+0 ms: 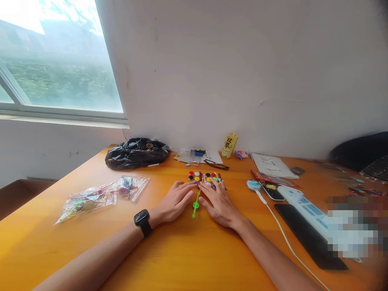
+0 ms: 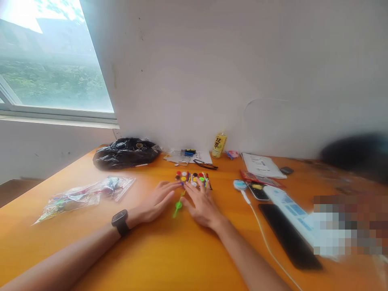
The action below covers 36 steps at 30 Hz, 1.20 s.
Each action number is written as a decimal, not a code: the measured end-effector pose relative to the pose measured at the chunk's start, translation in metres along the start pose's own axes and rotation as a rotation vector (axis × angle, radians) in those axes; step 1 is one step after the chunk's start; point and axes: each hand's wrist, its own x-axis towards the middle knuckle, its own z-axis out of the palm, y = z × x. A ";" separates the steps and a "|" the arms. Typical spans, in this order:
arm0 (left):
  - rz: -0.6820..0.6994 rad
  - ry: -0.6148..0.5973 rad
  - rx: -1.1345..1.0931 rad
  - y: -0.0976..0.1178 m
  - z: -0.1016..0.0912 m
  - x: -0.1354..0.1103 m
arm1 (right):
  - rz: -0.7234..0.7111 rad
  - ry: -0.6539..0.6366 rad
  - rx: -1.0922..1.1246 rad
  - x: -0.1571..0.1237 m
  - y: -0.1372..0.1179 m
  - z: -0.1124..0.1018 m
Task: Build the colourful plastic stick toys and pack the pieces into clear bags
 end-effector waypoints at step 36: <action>0.267 -0.081 0.069 0.006 0.000 -0.004 | -0.202 0.714 0.153 0.006 0.003 -0.008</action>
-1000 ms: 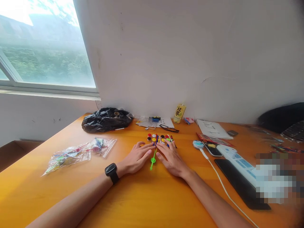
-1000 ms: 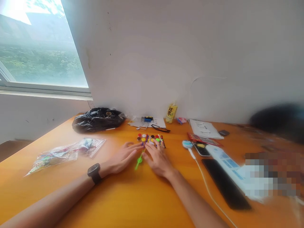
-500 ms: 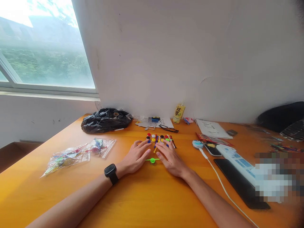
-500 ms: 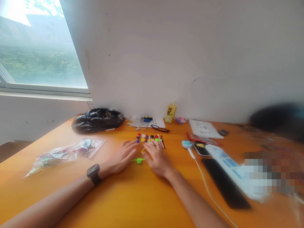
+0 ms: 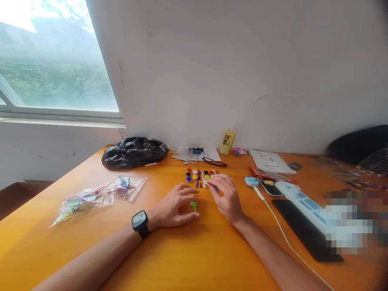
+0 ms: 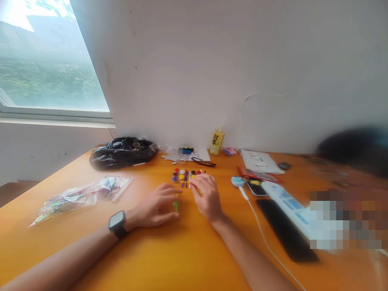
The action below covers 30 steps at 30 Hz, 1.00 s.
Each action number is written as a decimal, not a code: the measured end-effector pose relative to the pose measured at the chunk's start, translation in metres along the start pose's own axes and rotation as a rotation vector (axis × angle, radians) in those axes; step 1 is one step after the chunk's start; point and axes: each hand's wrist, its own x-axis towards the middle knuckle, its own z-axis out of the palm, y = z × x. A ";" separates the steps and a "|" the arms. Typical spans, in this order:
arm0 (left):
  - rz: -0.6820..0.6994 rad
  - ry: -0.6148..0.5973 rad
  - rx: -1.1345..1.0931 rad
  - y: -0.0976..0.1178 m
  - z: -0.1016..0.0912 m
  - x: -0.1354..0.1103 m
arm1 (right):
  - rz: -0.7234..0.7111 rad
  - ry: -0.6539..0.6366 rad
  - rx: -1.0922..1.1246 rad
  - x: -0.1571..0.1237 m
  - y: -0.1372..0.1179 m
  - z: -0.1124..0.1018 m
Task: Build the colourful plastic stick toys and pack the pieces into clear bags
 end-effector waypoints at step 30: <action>-0.285 0.171 0.301 0.002 0.001 0.002 | 0.264 -0.211 0.105 -0.012 0.013 0.008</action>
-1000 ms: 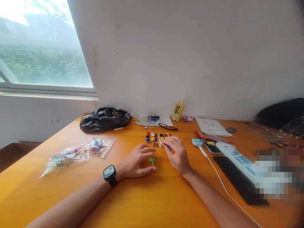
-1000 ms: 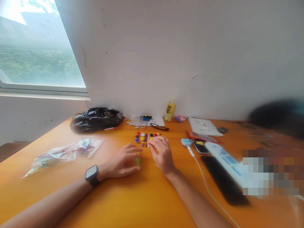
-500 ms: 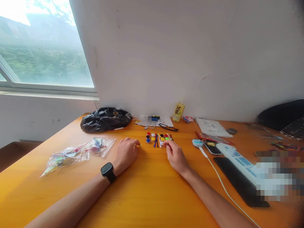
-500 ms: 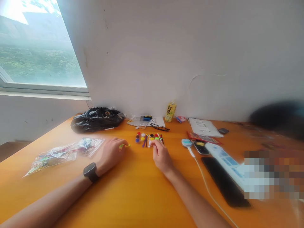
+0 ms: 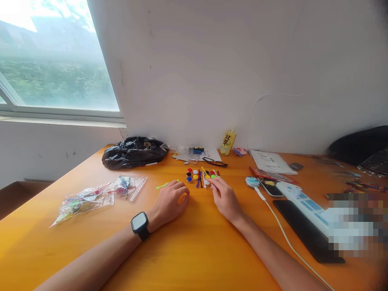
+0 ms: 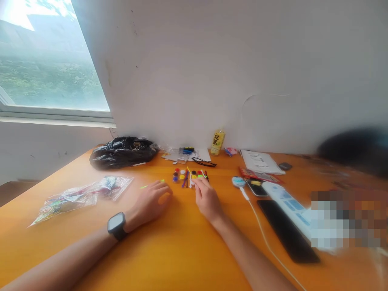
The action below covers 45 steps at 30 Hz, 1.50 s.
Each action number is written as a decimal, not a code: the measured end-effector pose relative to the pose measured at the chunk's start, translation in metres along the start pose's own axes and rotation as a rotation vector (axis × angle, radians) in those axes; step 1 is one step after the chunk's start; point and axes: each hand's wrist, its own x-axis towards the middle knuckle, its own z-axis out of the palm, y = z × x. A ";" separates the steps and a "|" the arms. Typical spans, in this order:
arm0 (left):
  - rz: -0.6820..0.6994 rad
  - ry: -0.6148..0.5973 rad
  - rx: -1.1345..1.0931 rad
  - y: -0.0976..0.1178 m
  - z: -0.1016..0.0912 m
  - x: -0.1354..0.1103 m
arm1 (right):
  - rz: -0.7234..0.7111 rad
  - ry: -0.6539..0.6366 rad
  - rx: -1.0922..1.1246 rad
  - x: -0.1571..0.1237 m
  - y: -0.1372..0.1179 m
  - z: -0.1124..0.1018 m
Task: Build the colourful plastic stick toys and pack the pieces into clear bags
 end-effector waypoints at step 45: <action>0.192 -0.184 -0.218 -0.003 -0.002 0.000 | -0.032 0.095 0.125 -0.008 -0.026 -0.006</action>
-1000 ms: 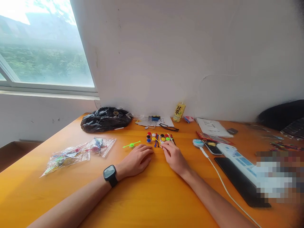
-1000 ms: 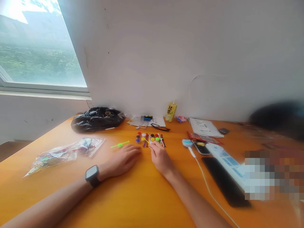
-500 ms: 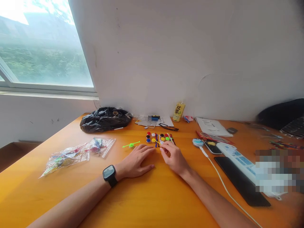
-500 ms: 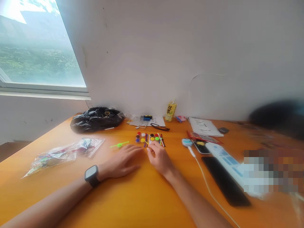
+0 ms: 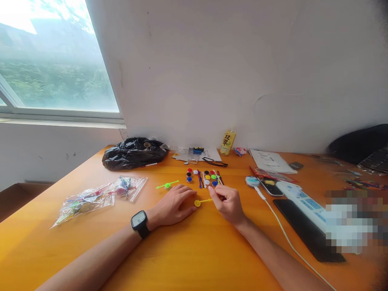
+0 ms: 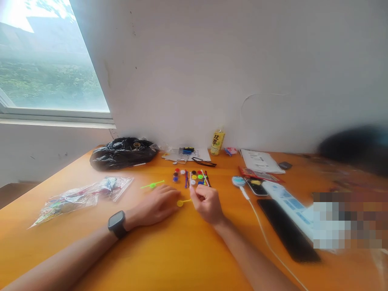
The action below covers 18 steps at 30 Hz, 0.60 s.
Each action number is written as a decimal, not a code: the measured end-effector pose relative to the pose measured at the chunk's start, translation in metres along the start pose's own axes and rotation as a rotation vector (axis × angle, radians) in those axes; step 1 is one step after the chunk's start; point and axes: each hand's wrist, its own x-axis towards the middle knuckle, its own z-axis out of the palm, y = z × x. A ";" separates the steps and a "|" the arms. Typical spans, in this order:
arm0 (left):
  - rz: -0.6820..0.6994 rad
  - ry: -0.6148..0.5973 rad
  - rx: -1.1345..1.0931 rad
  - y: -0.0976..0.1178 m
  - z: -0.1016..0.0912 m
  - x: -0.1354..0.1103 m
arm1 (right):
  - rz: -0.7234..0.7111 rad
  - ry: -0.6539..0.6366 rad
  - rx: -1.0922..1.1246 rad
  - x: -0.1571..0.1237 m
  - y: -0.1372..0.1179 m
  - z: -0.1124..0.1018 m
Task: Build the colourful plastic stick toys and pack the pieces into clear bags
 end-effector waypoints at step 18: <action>0.013 -0.019 -0.020 -0.004 0.004 0.001 | 0.341 -0.063 0.367 0.001 -0.006 0.005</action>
